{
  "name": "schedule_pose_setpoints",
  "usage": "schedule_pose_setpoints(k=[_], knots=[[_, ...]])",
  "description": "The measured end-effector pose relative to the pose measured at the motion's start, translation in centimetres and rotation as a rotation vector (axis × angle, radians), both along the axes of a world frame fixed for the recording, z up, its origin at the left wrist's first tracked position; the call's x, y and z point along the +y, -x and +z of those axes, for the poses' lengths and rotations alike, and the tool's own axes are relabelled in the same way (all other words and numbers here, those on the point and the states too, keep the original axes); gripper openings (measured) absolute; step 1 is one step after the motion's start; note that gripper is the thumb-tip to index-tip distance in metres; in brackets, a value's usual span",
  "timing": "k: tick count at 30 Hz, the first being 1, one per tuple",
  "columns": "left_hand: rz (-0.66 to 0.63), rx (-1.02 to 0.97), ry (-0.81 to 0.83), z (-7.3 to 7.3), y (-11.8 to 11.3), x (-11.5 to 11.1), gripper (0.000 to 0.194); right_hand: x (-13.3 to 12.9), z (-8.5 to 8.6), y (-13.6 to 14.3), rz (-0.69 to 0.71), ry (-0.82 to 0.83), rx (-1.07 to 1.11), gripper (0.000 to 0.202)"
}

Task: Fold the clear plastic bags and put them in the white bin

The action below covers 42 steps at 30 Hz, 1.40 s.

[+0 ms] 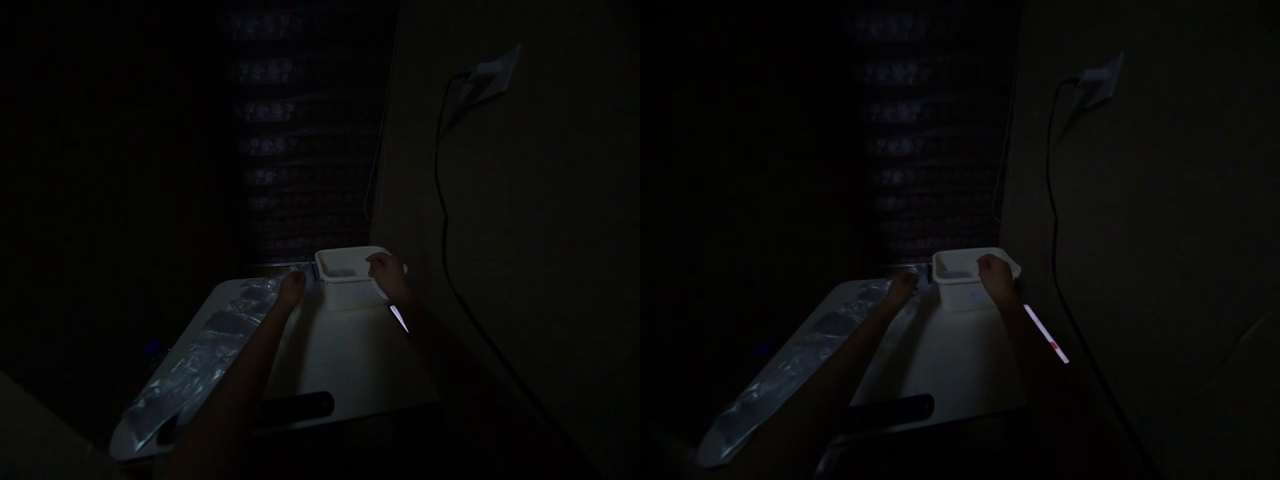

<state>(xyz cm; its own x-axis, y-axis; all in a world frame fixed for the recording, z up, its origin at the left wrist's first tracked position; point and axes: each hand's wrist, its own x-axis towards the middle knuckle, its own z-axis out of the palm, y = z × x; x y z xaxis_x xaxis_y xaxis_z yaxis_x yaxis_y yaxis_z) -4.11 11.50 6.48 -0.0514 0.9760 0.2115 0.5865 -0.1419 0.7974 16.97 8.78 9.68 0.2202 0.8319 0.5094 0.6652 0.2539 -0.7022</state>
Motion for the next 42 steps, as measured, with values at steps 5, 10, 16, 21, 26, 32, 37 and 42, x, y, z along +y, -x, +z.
schedule_pose_setpoints(k=[5, 10, 16, 21, 26, 32, 37, 42], knots=[[-0.026, 0.635, -0.115, 0.1, 3.4, -1.1, 0.024, -2.4, -1.3, 3.0, 0.063, 0.025, -0.377, 0.028], [-0.038, 1.014, -0.047, -0.7, 5.7, -3.7, 0.026, -3.8, -3.4, 5.8, 0.187, 0.175, -0.692, 0.028], [-0.197, 1.117, 0.025, -2.3, 7.1, -5.2, 0.025, -3.0, -6.2, 8.2, 0.319, 0.300, -0.816, 0.032], [-0.235, 1.109, 0.041, -2.9, 6.4, -5.6, 0.023, -3.6, -6.8, 10.8, 0.447, 0.293, -0.929, 0.028], [-0.224, 1.082, 0.009, -2.8, 6.0, -5.5, 0.024, -5.3, -6.1, 13.3, 0.509, 0.192, -0.967, 0.035], [-0.185, 0.976, 0.015, -2.7, 6.3, -5.4, 0.033, -5.7, -6.3, 14.5, 0.386, 0.142, -0.971, 0.028], [-0.253, 0.887, -0.025, -2.8, 5.9, -5.3, 0.039, -4.7, -6.3, 13.7, 0.283, 0.132, -0.896, 0.029], [-0.258, 0.800, -0.115, -2.4, 4.3, -5.5, 0.040, -3.6, -5.5, 12.2, 0.253, 0.199, -0.720, 0.025]])
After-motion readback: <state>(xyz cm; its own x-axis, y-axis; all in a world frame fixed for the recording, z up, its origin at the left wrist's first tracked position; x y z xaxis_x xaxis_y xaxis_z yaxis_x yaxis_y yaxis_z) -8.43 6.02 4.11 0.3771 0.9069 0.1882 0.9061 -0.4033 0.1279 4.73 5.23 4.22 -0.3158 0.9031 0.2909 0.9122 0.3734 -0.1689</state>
